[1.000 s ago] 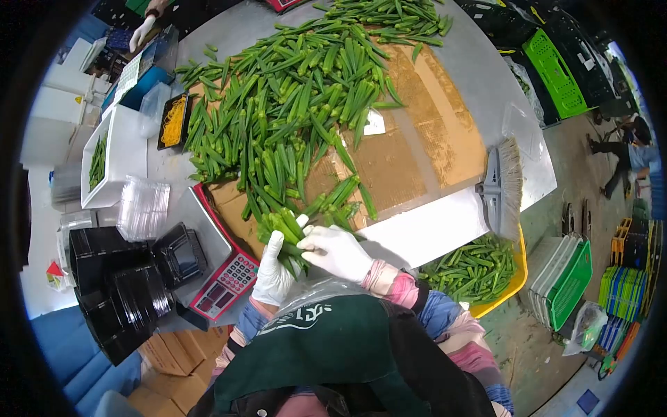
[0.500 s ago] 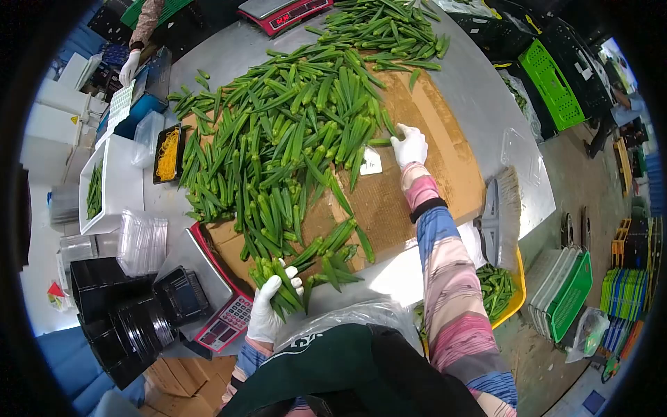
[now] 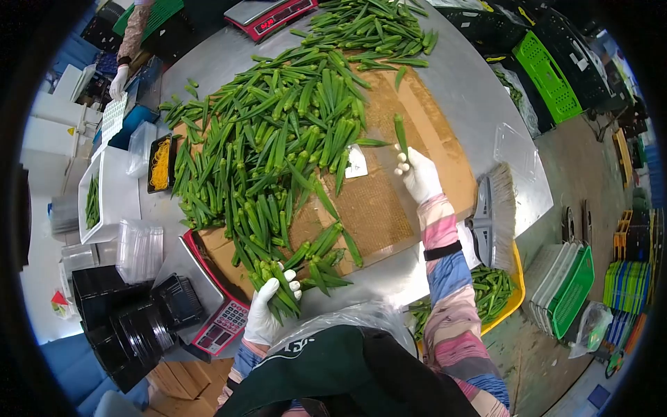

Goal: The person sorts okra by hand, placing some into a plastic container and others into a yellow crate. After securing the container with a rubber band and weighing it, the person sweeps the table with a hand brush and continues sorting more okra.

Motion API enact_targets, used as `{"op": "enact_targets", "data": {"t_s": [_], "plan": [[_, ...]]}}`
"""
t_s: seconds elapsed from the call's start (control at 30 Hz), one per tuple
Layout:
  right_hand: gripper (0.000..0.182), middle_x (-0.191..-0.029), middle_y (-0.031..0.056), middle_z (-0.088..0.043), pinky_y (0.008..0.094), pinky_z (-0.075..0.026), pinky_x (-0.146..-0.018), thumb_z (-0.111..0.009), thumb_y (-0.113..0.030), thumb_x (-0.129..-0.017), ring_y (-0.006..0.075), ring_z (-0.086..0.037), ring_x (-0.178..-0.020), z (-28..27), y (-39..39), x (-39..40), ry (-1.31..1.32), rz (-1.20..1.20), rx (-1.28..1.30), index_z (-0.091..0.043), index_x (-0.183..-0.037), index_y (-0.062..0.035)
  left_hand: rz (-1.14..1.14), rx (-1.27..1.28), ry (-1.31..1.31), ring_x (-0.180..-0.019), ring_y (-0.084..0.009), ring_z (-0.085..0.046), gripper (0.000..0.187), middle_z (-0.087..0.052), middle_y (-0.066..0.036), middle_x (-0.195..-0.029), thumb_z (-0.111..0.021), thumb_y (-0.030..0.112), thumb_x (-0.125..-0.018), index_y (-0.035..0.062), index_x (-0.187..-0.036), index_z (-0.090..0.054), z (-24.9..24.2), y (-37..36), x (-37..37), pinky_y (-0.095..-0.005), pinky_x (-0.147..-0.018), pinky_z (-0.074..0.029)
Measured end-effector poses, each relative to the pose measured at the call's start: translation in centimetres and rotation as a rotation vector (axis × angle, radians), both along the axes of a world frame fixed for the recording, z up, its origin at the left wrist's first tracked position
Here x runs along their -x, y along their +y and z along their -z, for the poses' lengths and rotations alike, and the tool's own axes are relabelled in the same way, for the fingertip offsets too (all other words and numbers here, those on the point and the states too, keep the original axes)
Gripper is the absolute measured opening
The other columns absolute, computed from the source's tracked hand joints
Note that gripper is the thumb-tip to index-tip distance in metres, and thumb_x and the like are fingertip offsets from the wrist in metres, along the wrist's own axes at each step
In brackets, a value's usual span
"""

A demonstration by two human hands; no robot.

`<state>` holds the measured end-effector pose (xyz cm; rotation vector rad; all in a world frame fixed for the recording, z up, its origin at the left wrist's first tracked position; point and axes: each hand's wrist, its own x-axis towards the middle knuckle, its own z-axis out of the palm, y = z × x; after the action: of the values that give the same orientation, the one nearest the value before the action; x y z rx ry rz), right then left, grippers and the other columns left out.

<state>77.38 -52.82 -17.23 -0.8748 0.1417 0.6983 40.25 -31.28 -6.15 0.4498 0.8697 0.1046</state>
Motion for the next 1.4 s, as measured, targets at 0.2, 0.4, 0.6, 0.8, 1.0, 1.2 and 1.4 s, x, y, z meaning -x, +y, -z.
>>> {"op": "enact_targets", "data": {"t_s": [0.2, 0.4, 0.6, 0.8, 1.0, 1.2, 1.4], "plan": [[0.030, -0.082, -0.0028, -0.054, 0.0254, -0.042, -0.068, -0.052, -0.024, -0.104, 0.0066, -0.045, -0.067, -1.3, -1.0, 3.1, 0.061, 0.041, -0.096, -0.060, -0.121, 0.0003, 0.020, -0.022, 0.019, -0.098, -0.0260, -0.066, 0.042, -0.063, -0.017, -0.121, -0.063, 0.011, -0.095, 0.0039, -0.135, -0.050, -0.9, -1.1, 0.0, -0.0404, -0.087, -0.058], [0.021, -0.071, -0.0024, -0.063, 0.0221, -0.040, -0.056, -0.066, -0.019, -0.096, 0.0037, -0.050, -0.060, 1.8, -3.2, 4.3, -0.422, -0.068, 0.956, -0.072, -0.094, 0.0001, 0.005, -0.014, -0.008, -0.098, -0.0257, -0.066, 0.041, -0.064, -0.017, -0.120, -0.063, 0.012, -0.095, 0.0036, -0.134, -0.051, -0.7, -1.5, 0.9, -0.0399, -0.086, -0.058], [0.018, -0.071, -0.0025, -0.064, 0.0200, -0.040, -0.056, -0.067, -0.018, -0.096, 0.0051, -0.052, -0.059, -3.5, -2.5, 6.9, -0.154, 0.090, 0.495, -0.073, -0.095, -0.0002, 0.024, -0.020, 0.028, -0.099, -0.0258, -0.066, 0.040, -0.065, -0.016, -0.118, -0.063, 0.013, -0.096, 0.0027, -0.133, -0.052, -0.7, -1.9, 0.8, -0.0394, -0.086, -0.058], [0.025, -0.086, 0.0028, -0.066, 0.0233, -0.046, -0.064, -0.064, -0.017, -0.098, 0.0082, -0.055, -0.067, -3.3, -2.9, 8.3, -0.134, 0.068, 0.262, -0.068, -0.111, 0.0038, 0.029, -0.014, 0.045, -0.099, -0.0261, -0.066, 0.040, -0.065, -0.016, -0.119, -0.063, 0.013, -0.096, 0.0023, -0.132, -0.052, -0.7, -2.0, 0.6, -0.0394, -0.086, -0.058], [0.029, -0.087, 0.0029, -0.065, 0.0231, -0.046, -0.068, -0.064, -0.018, -0.098, 0.0090, -0.055, -0.071, -4.5, -3.9, 9.6, -0.216, -0.067, 0.298, -0.067, -0.116, 0.0045, 0.025, -0.008, 0.019, -0.099, -0.0261, -0.066, 0.039, -0.065, -0.016, -0.119, -0.062, 0.014, -0.096, 0.0026, -0.132, -0.052, -0.4, -2.0, 0.6, -0.0398, -0.086, -0.057], [0.018, -0.075, 0.0020, -0.069, 0.0262, -0.048, -0.064, -0.068, -0.016, -0.091, 0.0067, -0.060, -0.071, -8.7, -16.8, 11.4, -0.430, -0.711, 0.809, -0.074, -0.090, 0.0017, -0.152, -0.009, -0.053, -0.101, -0.0274, -0.066, 0.039, -0.065, -0.016, -0.122, -0.062, 0.016, -0.097, 0.0045, -0.133, -0.052, 0.2, 1.3, 3.7, -0.0416, -0.088, -0.057], [0.024, -0.080, 0.0053, -0.071, 0.0261, -0.049, -0.068, -0.070, -0.019, -0.090, 0.0085, -0.061, -0.074, -7.2, -20.5, 12.7, -0.622, -0.426, 1.230, -0.073, -0.097, 0.0042, -0.284, -0.063, -0.041, -0.098, -0.0260, -0.066, 0.037, -0.064, -0.013, -0.120, -0.061, 0.019, -0.099, 0.0060, -0.132, -0.052, -0.5, 4.1, 6.8, -0.0406, -0.086, -0.058]]}}
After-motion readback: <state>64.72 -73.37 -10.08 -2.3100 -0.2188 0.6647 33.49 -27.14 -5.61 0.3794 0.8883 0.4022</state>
